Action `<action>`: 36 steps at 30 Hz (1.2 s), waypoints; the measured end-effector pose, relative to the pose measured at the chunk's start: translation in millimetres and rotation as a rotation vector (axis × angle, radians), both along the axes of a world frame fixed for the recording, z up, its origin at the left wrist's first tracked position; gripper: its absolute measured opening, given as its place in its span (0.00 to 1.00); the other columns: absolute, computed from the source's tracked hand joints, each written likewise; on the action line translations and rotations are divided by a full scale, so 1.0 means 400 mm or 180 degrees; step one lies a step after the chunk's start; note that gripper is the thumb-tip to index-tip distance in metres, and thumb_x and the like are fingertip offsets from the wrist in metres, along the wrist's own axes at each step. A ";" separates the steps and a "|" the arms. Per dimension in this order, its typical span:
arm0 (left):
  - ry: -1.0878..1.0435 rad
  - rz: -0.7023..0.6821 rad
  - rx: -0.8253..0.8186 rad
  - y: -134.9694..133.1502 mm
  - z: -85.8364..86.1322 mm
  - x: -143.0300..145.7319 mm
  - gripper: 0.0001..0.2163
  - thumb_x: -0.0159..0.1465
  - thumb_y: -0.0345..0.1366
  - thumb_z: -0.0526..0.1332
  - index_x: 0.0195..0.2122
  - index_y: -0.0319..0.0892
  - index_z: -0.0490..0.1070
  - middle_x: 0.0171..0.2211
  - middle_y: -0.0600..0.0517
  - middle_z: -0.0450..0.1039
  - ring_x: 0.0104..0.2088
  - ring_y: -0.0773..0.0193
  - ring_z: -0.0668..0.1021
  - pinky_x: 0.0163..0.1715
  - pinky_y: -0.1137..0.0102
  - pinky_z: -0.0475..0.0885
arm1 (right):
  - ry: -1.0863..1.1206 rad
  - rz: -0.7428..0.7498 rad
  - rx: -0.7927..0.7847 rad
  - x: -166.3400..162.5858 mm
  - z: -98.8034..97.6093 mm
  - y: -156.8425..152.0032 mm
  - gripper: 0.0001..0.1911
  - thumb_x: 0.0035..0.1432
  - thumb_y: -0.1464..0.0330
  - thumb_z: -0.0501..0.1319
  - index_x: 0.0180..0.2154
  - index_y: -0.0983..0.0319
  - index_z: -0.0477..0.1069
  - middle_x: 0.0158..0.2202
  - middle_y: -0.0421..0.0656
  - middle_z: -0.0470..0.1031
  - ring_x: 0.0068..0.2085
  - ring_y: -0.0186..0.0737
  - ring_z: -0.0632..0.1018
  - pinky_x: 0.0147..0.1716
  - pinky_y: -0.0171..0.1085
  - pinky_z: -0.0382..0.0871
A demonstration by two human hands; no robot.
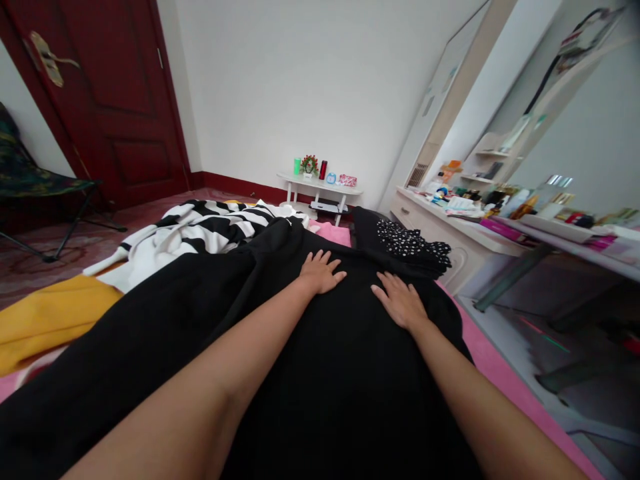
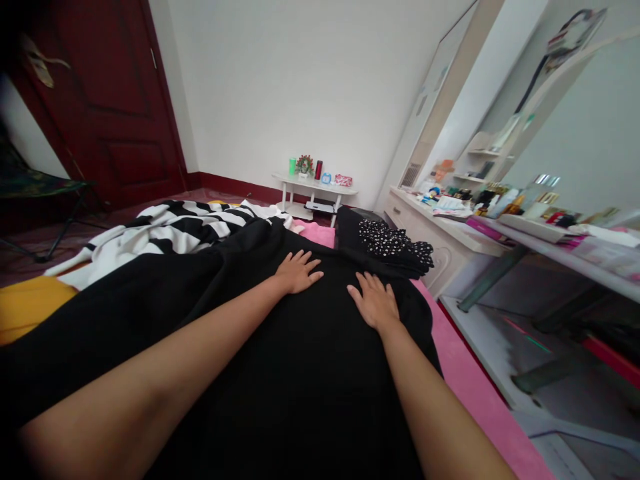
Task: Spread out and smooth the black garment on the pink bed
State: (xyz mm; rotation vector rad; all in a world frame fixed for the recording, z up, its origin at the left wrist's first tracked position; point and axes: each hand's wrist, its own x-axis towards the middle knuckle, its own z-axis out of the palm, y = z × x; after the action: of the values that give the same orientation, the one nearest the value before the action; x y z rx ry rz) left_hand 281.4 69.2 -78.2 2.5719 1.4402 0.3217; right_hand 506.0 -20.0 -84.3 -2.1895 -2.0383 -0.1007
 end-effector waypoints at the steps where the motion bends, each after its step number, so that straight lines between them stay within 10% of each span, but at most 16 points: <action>1: -0.0019 0.0100 0.0001 -0.008 0.000 -0.001 0.33 0.63 0.60 0.39 0.64 0.47 0.53 0.67 0.47 0.42 0.66 0.47 0.45 0.61 0.50 0.40 | -0.0029 -0.0041 -0.0076 -0.001 -0.001 0.002 0.33 0.63 0.49 0.39 0.63 0.58 0.51 0.66 0.45 0.48 0.66 0.49 0.50 0.61 0.57 0.42; 13: 0.0135 0.0395 -0.0151 -0.208 0.015 -0.085 0.36 0.61 0.61 0.39 0.65 0.46 0.48 0.67 0.47 0.38 0.66 0.46 0.43 0.62 0.51 0.40 | 0.0353 -0.1456 -0.0548 -0.211 0.072 -0.043 0.29 0.61 0.61 0.47 0.61 0.65 0.56 0.63 0.63 0.50 0.62 0.66 0.55 0.48 0.71 0.51; 24: 0.0521 0.0017 -0.0349 -0.370 0.052 -0.168 0.35 0.63 0.58 0.37 0.66 0.41 0.44 0.67 0.45 0.34 0.66 0.49 0.41 0.62 0.53 0.41 | 0.0801 -0.0550 0.0189 -0.292 0.028 -0.172 0.25 0.61 0.60 0.49 0.59 0.55 0.60 0.64 0.44 0.55 0.65 0.47 0.53 0.60 0.53 0.46; 28: 0.0704 -0.0576 -0.0534 -0.444 0.109 -0.262 0.35 0.63 0.56 0.45 0.65 0.37 0.47 0.67 0.41 0.37 0.66 0.49 0.47 0.61 0.55 0.49 | 0.0912 -0.0519 0.0407 -0.281 0.026 -0.164 0.22 0.59 0.62 0.53 0.55 0.55 0.66 0.62 0.44 0.60 0.63 0.47 0.59 0.59 0.52 0.50; 32: 0.0548 -0.1078 -0.0412 -0.473 0.209 -0.381 0.19 0.61 0.44 0.56 0.52 0.44 0.69 0.55 0.48 0.68 0.53 0.57 0.71 0.51 0.67 0.65 | 0.0952 -0.0490 0.0536 -0.279 0.019 -0.160 0.19 0.58 0.63 0.54 0.51 0.55 0.70 0.60 0.43 0.63 0.61 0.46 0.62 0.58 0.50 0.53; 36: 0.0106 0.0251 0.1105 -0.447 0.294 -0.506 0.14 0.60 0.40 0.57 0.46 0.45 0.70 0.48 0.48 0.71 0.50 0.55 0.72 0.49 0.65 0.66 | 0.0977 -0.0482 0.0636 -0.277 0.016 -0.158 0.17 0.58 0.63 0.55 0.48 0.55 0.72 0.59 0.43 0.65 0.59 0.46 0.65 0.57 0.49 0.55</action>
State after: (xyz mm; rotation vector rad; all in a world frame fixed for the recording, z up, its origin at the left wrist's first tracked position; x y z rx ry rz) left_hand 79.1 -109.8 39.6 2.7995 1.6263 0.5910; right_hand 395.3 -83.1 -78.0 -2.0845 -1.6270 0.0146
